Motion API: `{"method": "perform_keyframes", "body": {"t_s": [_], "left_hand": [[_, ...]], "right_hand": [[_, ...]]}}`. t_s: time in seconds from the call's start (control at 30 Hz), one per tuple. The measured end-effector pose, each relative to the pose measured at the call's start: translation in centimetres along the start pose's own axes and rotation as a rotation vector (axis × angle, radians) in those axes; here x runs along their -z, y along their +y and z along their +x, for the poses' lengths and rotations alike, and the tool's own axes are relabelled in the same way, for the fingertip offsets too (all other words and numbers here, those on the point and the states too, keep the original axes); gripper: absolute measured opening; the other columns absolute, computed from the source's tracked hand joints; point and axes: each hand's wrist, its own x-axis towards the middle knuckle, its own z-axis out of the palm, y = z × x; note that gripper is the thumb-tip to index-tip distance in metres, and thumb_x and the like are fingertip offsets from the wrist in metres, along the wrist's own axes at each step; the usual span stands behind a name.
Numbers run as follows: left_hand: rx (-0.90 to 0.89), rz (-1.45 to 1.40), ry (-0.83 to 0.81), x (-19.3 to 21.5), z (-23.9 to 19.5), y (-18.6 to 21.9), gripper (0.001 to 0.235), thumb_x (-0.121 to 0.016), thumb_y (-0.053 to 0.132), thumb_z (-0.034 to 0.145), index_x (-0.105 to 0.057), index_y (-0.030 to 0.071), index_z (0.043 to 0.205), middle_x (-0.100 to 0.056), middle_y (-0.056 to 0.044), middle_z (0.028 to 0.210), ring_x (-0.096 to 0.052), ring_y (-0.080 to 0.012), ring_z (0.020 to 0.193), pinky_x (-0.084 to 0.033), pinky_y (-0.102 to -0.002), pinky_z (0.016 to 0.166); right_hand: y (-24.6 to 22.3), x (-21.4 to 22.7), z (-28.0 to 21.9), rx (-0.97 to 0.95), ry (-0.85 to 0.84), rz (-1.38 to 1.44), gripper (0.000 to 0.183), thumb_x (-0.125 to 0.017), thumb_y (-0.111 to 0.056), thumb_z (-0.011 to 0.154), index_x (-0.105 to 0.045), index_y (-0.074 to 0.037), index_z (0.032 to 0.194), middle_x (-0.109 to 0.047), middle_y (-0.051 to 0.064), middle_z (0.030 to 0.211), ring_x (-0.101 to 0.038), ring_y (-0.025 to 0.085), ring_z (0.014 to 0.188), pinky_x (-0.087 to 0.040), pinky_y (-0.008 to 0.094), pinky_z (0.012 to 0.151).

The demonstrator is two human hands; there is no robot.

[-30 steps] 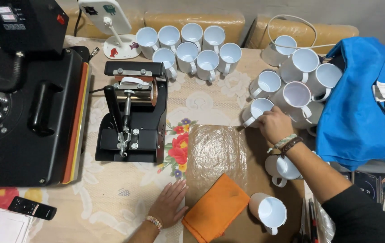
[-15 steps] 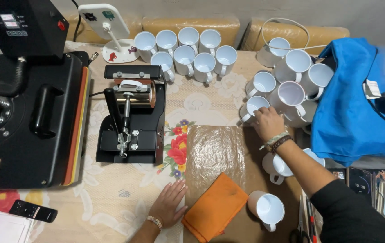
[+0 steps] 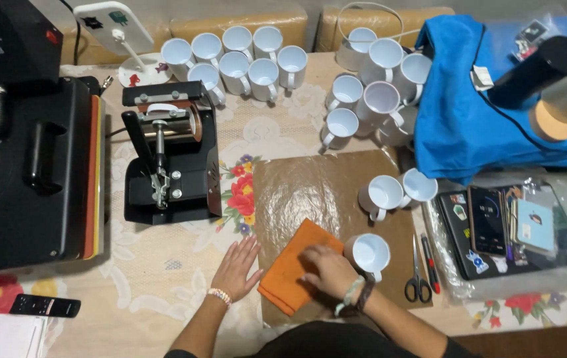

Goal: Preparing ceramic mugs for printing by applying designs and using a mug heat press.

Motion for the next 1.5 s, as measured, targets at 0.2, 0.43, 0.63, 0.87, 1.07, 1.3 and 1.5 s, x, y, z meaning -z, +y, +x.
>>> {"method": "perform_keyframes", "body": {"t_s": [0.2, 0.43, 0.63, 0.87, 1.07, 1.3, 1.5], "left_hand": [[0.208, 0.009, 0.026, 1.1, 0.3, 3.5, 0.057, -0.041, 0.054, 0.100, -0.048, 0.015, 0.141, -0.025, -0.011, 0.165, -0.022, -0.0289, 0.152, -0.013, -0.049, 0.124], [0.292, -0.141, 0.008, 2.8, 0.0, 8.1, 0.059, -0.042, 0.061, 0.098, -0.056, 0.016, 0.131, -0.025, -0.011, 0.164, -0.021, -0.0304, 0.153, -0.013, -0.048, 0.125], [0.353, -0.129, 0.024, 0.2, -2.6, 6.5, 0.058, -0.041, 0.057, 0.100, -0.048, 0.014, 0.139, -0.027, -0.014, 0.163, -0.024, -0.0300, 0.152, -0.015, -0.047, 0.125], [0.313, 0.011, 0.150, -1.8, -3.9, 4.4, 0.064, -0.039, 0.051, 0.102, -0.036, 0.008, 0.150, -0.027, -0.015, 0.163, -0.025, -0.0285, 0.152, -0.016, -0.044, 0.125], [0.309, -0.014, 0.147, -1.1, -3.7, 4.4, 0.064, -0.036, 0.046, 0.103, -0.035, 0.006, 0.152, -0.025, -0.013, 0.165, -0.022, -0.0269, 0.153, -0.014, -0.044, 0.124], [0.292, -0.015, 0.174, -1.3, -3.7, 4.3, 0.061, -0.037, 0.045, 0.103, -0.038, 0.007, 0.151, -0.028, -0.013, 0.164, -0.025, -0.0277, 0.152, -0.017, -0.046, 0.124], [0.343, -0.042, 0.091, -1.4, -3.5, 4.1, 0.064, -0.034, 0.048, 0.103, -0.034, 0.010, 0.154, -0.024, -0.011, 0.166, -0.021, -0.0253, 0.153, -0.014, -0.044, 0.124]], "right_hand": [[0.0, -1.8, 2.7, -0.123, 0.077, -0.178, 0.074, -0.073, -0.019, 0.090, -0.036, 0.000, 0.152, -0.022, 0.032, 0.159, -0.032, 0.048, 0.143, -0.037, 0.051, 0.117], [2.0, -1.3, 1.0, 0.020, 0.429, -0.282, 0.030, -0.070, -0.038, 0.086, -0.070, -0.022, 0.111, -0.067, 0.001, 0.103, -0.064, 0.025, 0.104, -0.058, 0.038, 0.080], [11.2, 5.0, -0.3, -0.365, 0.749, -0.435, 0.015, -0.070, -0.040, 0.087, -0.074, -0.031, 0.098, -0.066, -0.008, 0.089, -0.066, 0.018, 0.092, -0.058, 0.032, 0.072], [15.3, 7.1, 3.2, -0.370, 0.704, -0.631, 0.024, -0.075, -0.039, 0.083, -0.078, -0.015, 0.086, -0.064, 0.003, 0.089, -0.058, 0.025, 0.095, -0.057, 0.037, 0.068], [17.2, 7.2, 7.1, -0.354, 0.723, -0.650, 0.025, -0.069, -0.029, 0.086, -0.074, -0.010, 0.070, -0.066, 0.005, 0.076, -0.059, 0.028, 0.088, -0.049, 0.042, 0.046], [19.3, 9.6, 11.9, -0.438, 0.754, -0.657, 0.029, -0.065, -0.032, 0.090, -0.075, -0.011, 0.073, -0.068, 0.007, 0.077, -0.059, 0.031, 0.094, -0.051, 0.043, 0.051], [22.6, 11.2, 14.1, -0.537, 0.877, -0.691, 0.030, -0.069, -0.037, 0.085, -0.071, -0.010, 0.074, -0.067, 0.007, 0.075, -0.061, 0.029, 0.088, -0.048, 0.044, 0.046]]}}
